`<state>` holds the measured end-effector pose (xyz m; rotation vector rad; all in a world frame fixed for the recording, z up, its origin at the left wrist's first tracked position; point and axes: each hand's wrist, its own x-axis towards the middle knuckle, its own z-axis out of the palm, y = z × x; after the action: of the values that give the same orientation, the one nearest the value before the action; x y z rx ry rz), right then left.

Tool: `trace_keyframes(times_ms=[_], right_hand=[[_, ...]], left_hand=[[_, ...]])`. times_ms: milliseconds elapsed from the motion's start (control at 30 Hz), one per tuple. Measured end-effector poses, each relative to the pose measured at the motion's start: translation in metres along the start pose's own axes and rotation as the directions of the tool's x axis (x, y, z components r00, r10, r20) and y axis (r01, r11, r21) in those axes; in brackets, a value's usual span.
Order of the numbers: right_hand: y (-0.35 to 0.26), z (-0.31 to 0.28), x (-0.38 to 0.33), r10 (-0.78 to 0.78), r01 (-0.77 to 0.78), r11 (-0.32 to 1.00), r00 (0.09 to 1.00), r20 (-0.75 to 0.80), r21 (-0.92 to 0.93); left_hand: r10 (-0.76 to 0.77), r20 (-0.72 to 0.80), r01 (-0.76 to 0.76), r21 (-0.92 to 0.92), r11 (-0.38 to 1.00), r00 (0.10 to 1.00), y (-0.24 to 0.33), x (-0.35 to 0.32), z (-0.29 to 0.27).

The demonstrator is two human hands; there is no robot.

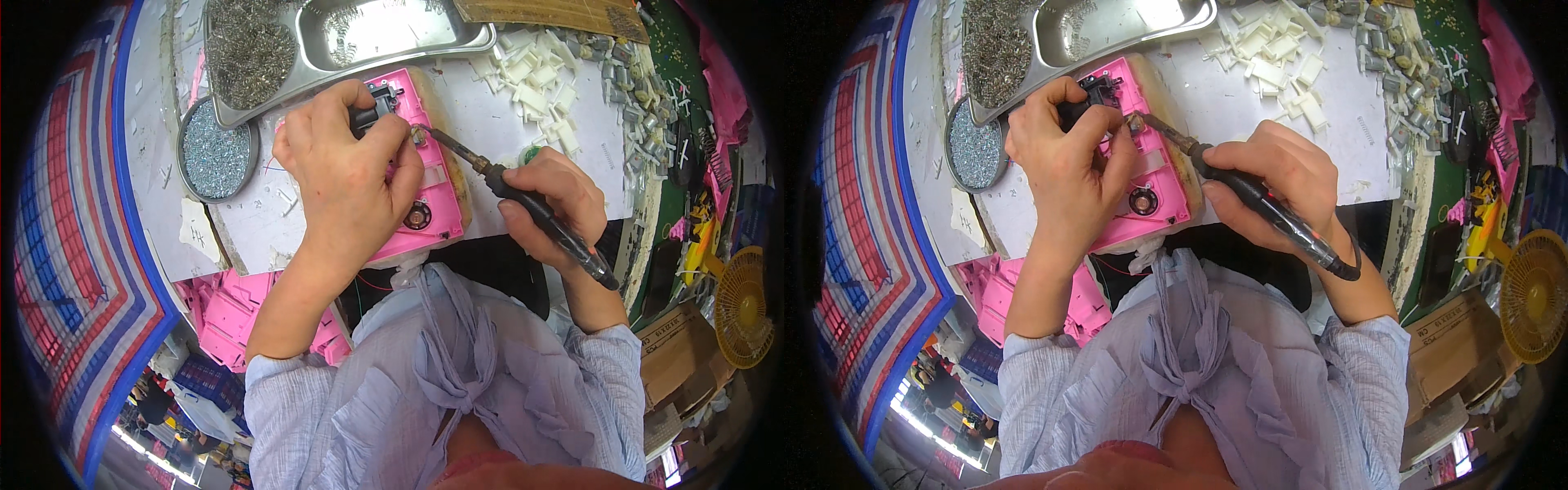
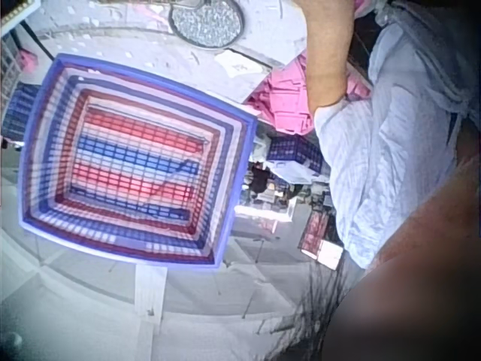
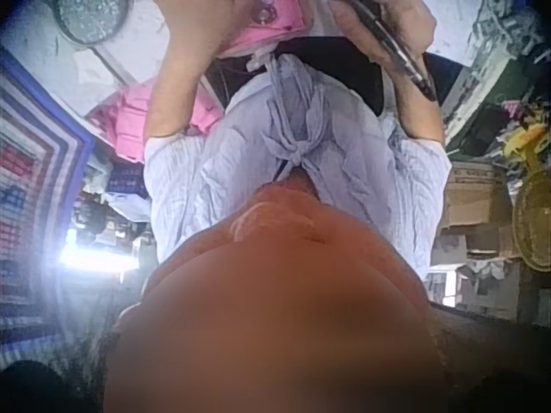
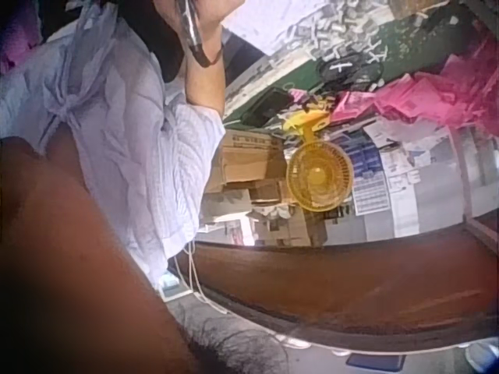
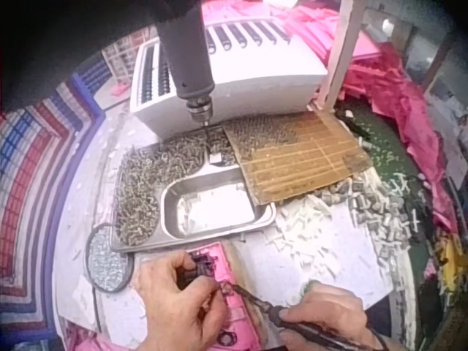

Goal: Assemble a pink electronic device by soldering components and driving screws into the plastic housing.

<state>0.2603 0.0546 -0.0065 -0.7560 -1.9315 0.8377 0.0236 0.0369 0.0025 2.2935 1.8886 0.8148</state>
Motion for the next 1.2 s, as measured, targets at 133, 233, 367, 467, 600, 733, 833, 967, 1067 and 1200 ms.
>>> trace_keyframes(times_ms=[133, 233, 367, 467, 600, 733, 833, 967, 1067, 1200], right_hand=[[0.0, 0.002, 0.001, 0.002, -0.002, 1.0, 1.0, -0.005, 0.014], [-0.001, 0.001, 0.002, 0.005, -0.006, 1.0, 1.0, 0.01, 0.019], [0.001, 0.003, 0.001, 0.003, -0.003, 1.0, 1.0, 0.005, 0.014], [0.001, 0.004, 0.0, 0.005, -0.005, 0.999, 1.0, -0.002, 0.033], [0.002, 0.005, 0.0, -0.005, 0.005, 1.0, 1.0, 0.007, 0.023], [0.003, 0.005, -0.004, -0.013, 0.013, 0.999, 1.0, 0.007, 0.031], [0.006, 0.003, -0.008, -0.028, 0.029, 0.998, 0.999, -0.018, 0.052], [0.005, -0.004, -0.008, -0.013, 0.014, 0.998, 1.0, -0.015, 0.059], [0.003, -0.007, -0.009, 0.002, -0.001, 0.998, 1.0, -0.02, 0.065], [0.004, -0.007, -0.009, -0.016, 0.018, 0.997, 0.999, -0.029, 0.071]], left_hand=[[0.007, 0.014, -0.007, 0.005, 1.0, 1.0, 0.001, 0.001, -0.001], [0.017, 0.028, -0.018, 0.023, 1.0, 0.999, 0.002, 0.003, -0.003], [0.015, 0.027, -0.016, 0.026, 1.0, 1.0, 0.001, 0.003, -0.003], [0.02, 0.023, -0.02, 0.027, 0.999, 1.0, 0.001, 0.003, -0.003], [0.024, 0.018, -0.025, 0.027, 0.999, 1.0, 0.001, 0.003, -0.003], [0.029, -0.006, -0.029, 0.026, 0.999, 1.0, 0.001, 0.003, -0.001], [0.026, -0.01, -0.026, 0.028, 0.999, 1.0, 0.002, 0.004, -0.001], [0.021, -0.004, -0.021, 0.03, 0.999, 1.0, 0.002, 0.004, -0.002], [0.024, -0.008, -0.024, 0.034, 0.999, 1.0, 0.002, 0.004, -0.001], [0.029, -0.013, -0.029, 0.049, 0.998, 0.999, 0.003, 0.003, -0.001]])
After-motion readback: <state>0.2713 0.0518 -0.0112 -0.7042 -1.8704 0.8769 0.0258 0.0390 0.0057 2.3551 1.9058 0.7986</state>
